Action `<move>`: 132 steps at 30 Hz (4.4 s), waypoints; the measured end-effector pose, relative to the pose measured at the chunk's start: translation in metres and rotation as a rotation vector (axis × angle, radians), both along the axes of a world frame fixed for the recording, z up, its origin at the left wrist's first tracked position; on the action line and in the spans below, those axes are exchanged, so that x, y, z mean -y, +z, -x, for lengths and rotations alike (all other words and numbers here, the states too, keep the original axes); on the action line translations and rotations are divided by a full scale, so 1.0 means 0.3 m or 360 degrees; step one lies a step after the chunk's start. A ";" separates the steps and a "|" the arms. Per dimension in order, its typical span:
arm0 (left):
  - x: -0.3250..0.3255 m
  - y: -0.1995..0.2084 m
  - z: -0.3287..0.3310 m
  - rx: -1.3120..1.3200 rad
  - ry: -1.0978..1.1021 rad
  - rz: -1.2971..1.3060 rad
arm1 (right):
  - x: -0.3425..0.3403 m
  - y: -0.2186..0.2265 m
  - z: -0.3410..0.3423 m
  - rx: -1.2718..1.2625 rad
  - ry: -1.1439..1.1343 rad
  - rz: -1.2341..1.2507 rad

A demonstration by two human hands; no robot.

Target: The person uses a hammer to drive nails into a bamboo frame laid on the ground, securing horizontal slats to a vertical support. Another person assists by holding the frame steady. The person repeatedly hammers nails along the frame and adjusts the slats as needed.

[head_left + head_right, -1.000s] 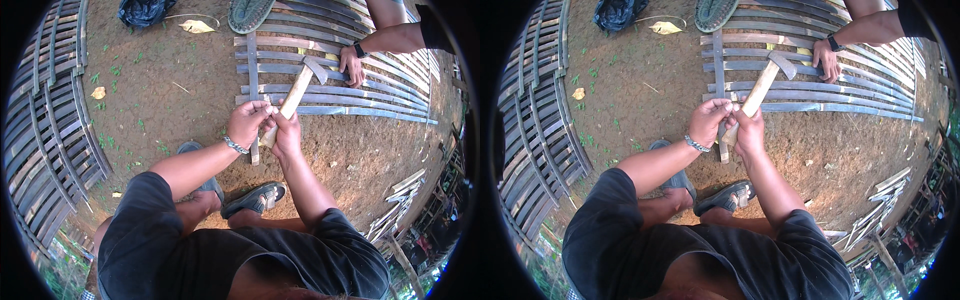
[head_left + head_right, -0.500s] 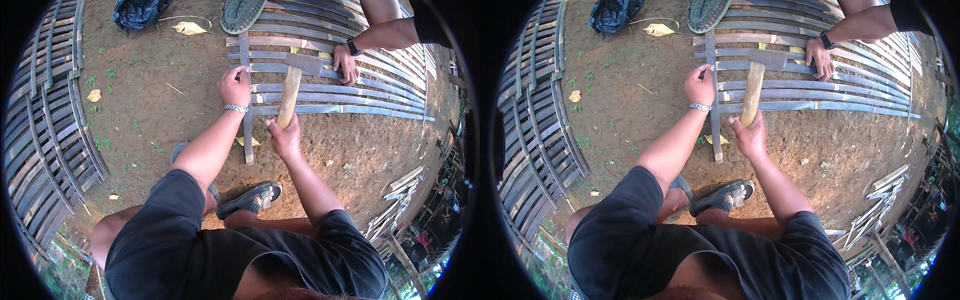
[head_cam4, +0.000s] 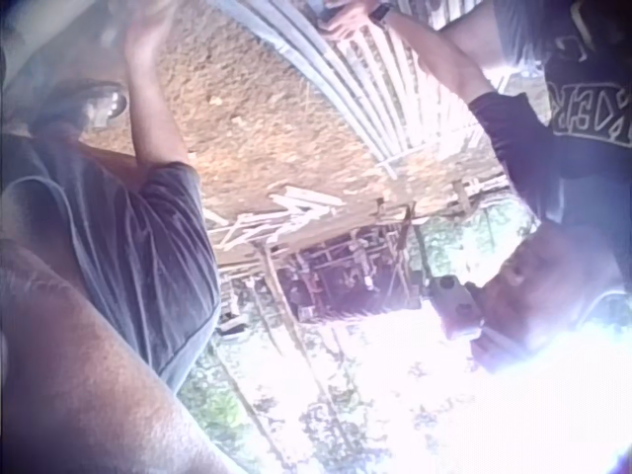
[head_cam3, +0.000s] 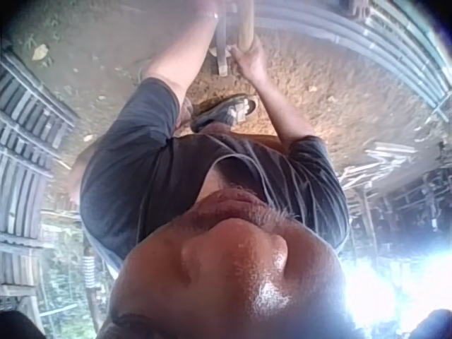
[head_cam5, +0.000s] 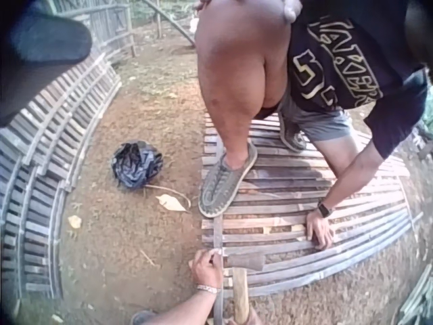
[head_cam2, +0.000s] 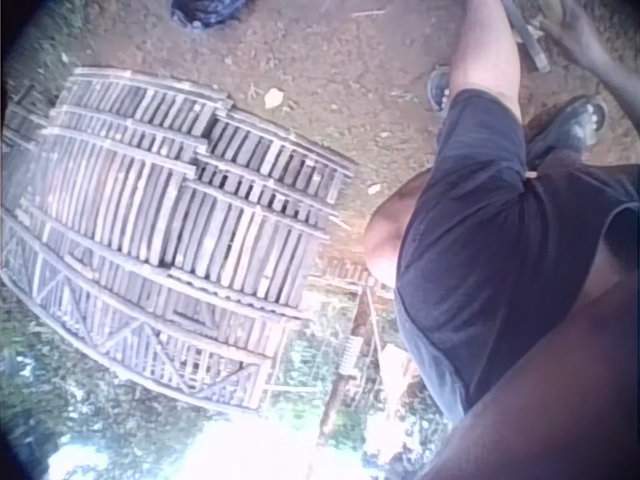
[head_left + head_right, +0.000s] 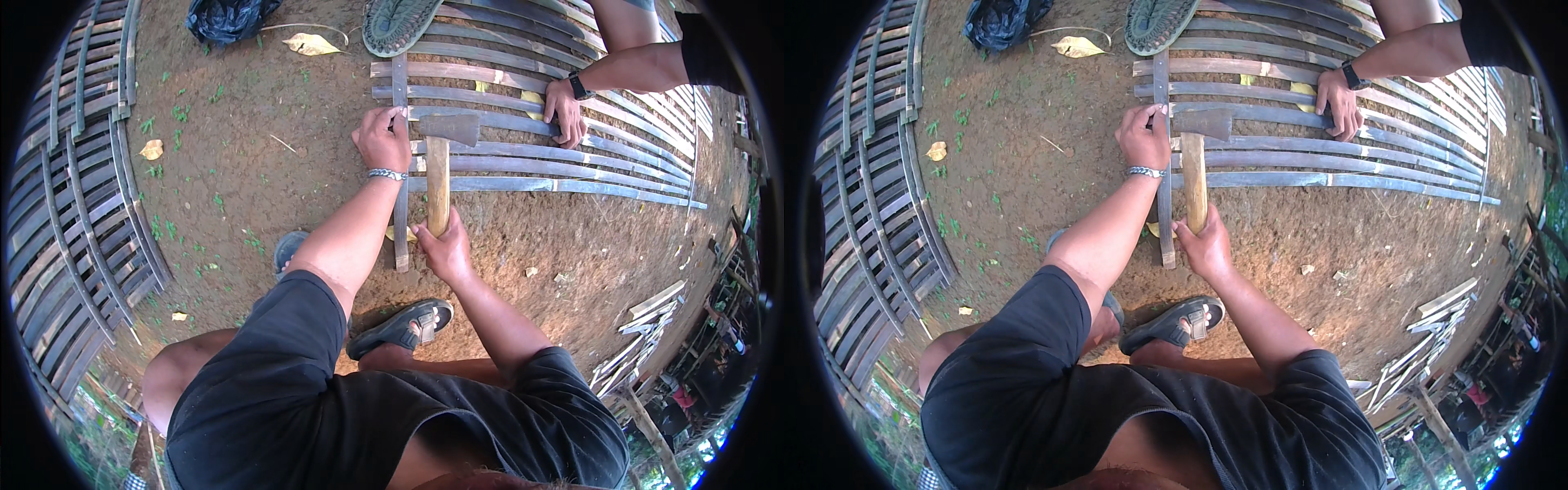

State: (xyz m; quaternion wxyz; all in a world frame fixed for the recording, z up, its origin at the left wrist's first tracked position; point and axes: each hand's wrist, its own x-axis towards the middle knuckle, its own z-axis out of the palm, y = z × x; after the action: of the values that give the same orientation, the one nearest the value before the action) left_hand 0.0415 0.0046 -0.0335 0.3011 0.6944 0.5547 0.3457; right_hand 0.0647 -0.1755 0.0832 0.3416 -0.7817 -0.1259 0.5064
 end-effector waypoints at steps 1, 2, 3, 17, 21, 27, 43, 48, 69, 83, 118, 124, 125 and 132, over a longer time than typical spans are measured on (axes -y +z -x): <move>-0.001 0.000 0.003 -0.0016 0.0004 -0.0008 | 0.001 0.000 -0.006 0.0117 0.0091 0.0050; -0.001 0.000 0.005 -0.0032 0.0007 -0.0015 | 0.002 -0.002 -0.015 0.0234 0.0182 0.0099; -0.001 0.001 0.005 -0.0031 0.0004 -0.0037 | 0.003 -0.005 -0.027 0.0353 0.0272 0.0146; -0.003 0.014 -0.004 0.0007 0.0030 -0.0097 | -0.084 -0.028 -0.158 0.0872 0.0610 -0.0174; -0.004 0.019 -0.001 -0.0062 0.0028 -0.0101 | -0.089 -0.046 -0.156 0.0891 0.0645 -0.0152; -0.006 0.013 0.001 -0.0121 0.0029 -0.0102 | -0.112 -0.040 -0.175 0.0945 0.0740 -0.0116; -0.010 0.018 0.001 -0.0039 0.0013 -0.0084 | -0.127 -0.009 -0.178 0.1052 0.0686 -0.0307; -0.005 0.019 0.000 -0.0095 0.0017 -0.0041 | -0.128 -0.032 -0.190 0.0998 0.0821 -0.0047; 0.004 0.075 0.124 -0.0713 -0.0189 0.0031 | -0.111 -0.057 -0.162 0.0992 0.0763 0.0004; 0.026 0.051 0.123 -0.0667 -0.0156 0.0053 | -0.089 -0.062 -0.151 0.1181 0.0602 -0.0354; 0.033 0.034 0.124 -0.0601 -0.0135 0.0030 | -0.028 -0.119 -0.152 0.1121 0.0375 -0.0397; 0.042 0.039 0.120 -0.0600 -0.0138 0.0083 | -0.124 -0.145 -0.165 0.0978 0.0839 0.0123; 0.041 0.036 0.118 -0.0598 -0.0137 0.0096 | -0.123 -0.136 -0.168 0.1062 0.0713 -0.0048; 0.043 0.038 0.128 -0.0610 -0.0154 0.0068 | -0.080 -0.132 -0.169 0.1178 0.0747 -0.0235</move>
State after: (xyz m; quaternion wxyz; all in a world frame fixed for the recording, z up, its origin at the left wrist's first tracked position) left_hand 0.0032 -0.0083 -0.0220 0.2209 0.7668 0.5750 0.1806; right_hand 0.1155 -0.1516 0.0436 0.2043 -0.8340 -0.4496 0.2459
